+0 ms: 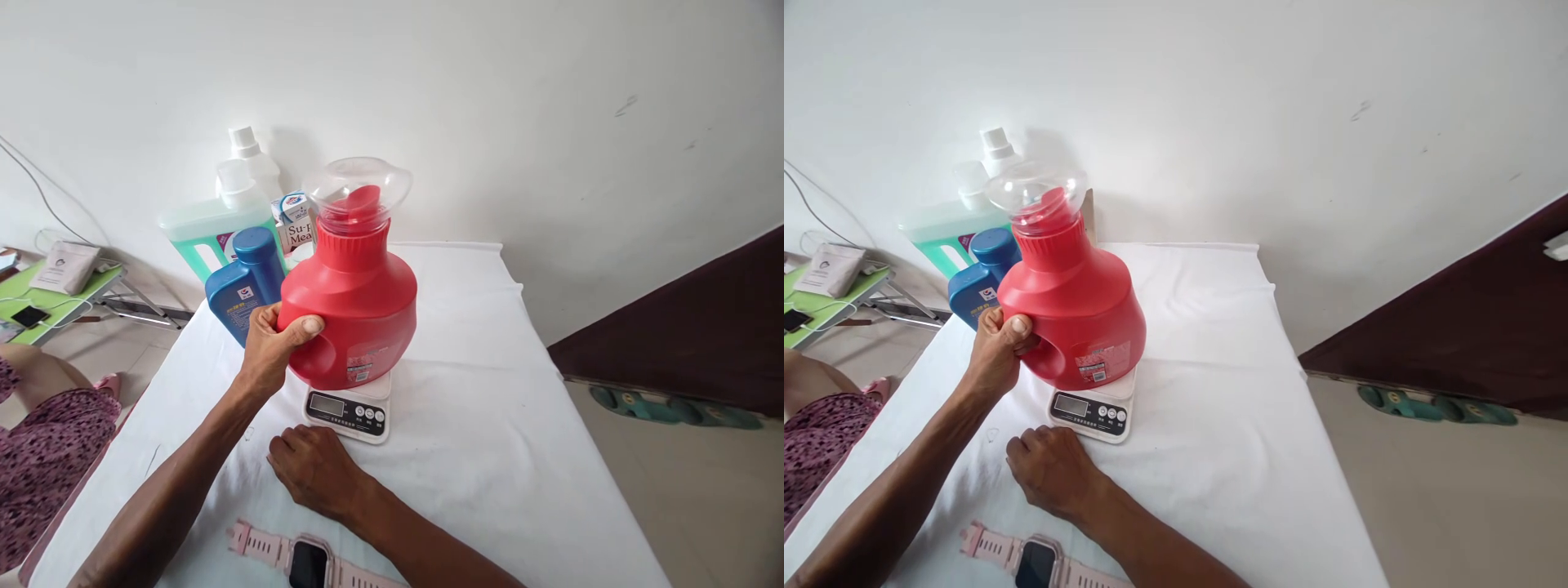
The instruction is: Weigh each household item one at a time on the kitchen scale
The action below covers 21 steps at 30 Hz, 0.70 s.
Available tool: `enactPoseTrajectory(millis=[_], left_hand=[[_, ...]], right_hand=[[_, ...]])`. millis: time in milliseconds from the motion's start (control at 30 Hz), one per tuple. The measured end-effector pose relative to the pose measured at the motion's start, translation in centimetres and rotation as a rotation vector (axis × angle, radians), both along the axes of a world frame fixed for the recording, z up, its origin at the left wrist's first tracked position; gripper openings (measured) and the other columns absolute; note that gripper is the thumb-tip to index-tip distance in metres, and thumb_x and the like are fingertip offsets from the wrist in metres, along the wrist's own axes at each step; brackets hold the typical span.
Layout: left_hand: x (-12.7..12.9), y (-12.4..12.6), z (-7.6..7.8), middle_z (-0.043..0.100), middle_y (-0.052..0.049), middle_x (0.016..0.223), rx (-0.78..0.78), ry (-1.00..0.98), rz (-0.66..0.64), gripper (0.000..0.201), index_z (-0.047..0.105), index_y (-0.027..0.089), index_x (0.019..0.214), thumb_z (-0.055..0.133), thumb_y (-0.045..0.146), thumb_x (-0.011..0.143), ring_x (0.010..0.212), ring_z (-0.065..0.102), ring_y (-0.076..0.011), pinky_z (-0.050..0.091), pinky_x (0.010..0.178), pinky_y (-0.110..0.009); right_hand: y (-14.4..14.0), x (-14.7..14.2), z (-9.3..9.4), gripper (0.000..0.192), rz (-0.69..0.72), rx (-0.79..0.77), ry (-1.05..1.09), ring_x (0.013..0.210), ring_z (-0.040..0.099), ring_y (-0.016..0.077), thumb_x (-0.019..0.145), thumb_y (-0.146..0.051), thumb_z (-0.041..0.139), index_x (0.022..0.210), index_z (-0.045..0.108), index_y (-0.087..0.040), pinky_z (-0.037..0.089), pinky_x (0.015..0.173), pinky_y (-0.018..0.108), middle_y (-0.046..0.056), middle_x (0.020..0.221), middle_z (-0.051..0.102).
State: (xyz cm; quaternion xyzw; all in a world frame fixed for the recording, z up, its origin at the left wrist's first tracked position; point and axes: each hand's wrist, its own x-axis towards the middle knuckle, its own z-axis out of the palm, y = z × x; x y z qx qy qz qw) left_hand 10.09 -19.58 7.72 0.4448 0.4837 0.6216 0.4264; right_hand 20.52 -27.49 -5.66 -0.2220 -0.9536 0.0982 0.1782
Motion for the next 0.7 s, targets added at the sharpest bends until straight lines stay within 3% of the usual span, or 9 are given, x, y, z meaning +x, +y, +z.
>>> enactPoseTrajectory(millis=[200, 333, 400, 500, 600, 700], left_hand=[[-0.6, -0.1, -0.5, 0.035, 0.003, 0.055, 0.005, 0.067, -0.019, 0.068, 0.049, 0.02, 0.056, 0.088, 0.076, 0.059, 0.052, 0.033, -0.01, 0.031, 0.05, -0.026], [-2.2, -1.0, -1.1, 0.057, -0.004, 0.07, 0.105, 0.293, 0.071, 0.069, 0.061, 0.02, 0.069, 0.064, 0.089, 0.077, 0.067, 0.049, -0.0173, 0.044, 0.062, -0.03], [-3.1, -1.9, -2.3, 0.062, -0.005, 0.08, 0.122, 0.402, 0.164, 0.067, 0.064, 0.021, 0.079, 0.053, 0.087, 0.087, 0.076, 0.054, -0.0203, 0.048, 0.072, -0.032], [-4.2, -3.5, -5.4, 0.055, -0.003, 0.072, 0.051, 0.465, 0.282, 0.063, 0.058, 0.022, 0.073, 0.043, 0.078, 0.098, 0.071, 0.049, -0.0186, 0.044, 0.071, -0.032], [-5.0, -4.7, -8.3, 0.046, 0.0, 0.062, -0.121, 0.452, 0.266, 0.061, 0.05, 0.022, 0.065, 0.044, 0.072, 0.101, 0.061, 0.04, -0.0165, 0.036, 0.061, -0.031], [-5.5, -5.0, -9.8, 0.046, 0.001, 0.06, -0.219, 0.448, 0.245, 0.056, 0.05, 0.022, 0.065, 0.054, 0.067, 0.098, 0.06, 0.039, -0.0152, 0.034, 0.059, -0.03]], right_hand=[[0.0, 0.0, 0.0, 0.014, 0.0, -0.016, -0.008, 0.067, 0.064, 0.0175, 0.104, -0.02, 0.055, 0.092, 0.062, -0.018, 0.034, 0.053, 0.029, 0.005, 0.081, 0.071], [0.0, -0.1, -0.1, 0.016, -0.004, 0.01, -0.001, 0.064, 0.064, 0.0174, 0.104, -0.019, 0.054, 0.09, 0.062, -0.018, 0.03, 0.05, 0.03, 0.004, 0.078, 0.07], [-0.1, -0.1, -0.2, 0.017, -0.008, 0.028, 0.011, 0.062, 0.063, 0.0172, 0.103, -0.018, 0.053, 0.088, 0.061, -0.019, 0.027, 0.048, 0.031, 0.003, 0.075, 0.068], [-0.1, -0.2, -0.3, 0.016, -0.019, 0.047, 0.028, 0.061, 0.061, 0.0168, 0.1, -0.016, 0.055, 0.085, 0.059, -0.02, 0.025, 0.047, 0.031, 0.002, 0.074, 0.066], [-0.1, -0.1, -0.4, 0.014, -0.014, 0.047, 0.034, 0.062, 0.06, 0.0163, 0.098, -0.014, 0.058, 0.086, 0.058, -0.02, 0.027, 0.049, 0.031, 0.001, 0.074, 0.066], [-0.1, -0.1, -0.3, 0.013, -0.007, 0.041, 0.04, 0.063, 0.059, 0.0165, 0.097, -0.013, 0.058, 0.087, 0.058, -0.02, 0.028, 0.05, 0.032, 0.001, 0.074, 0.065]])
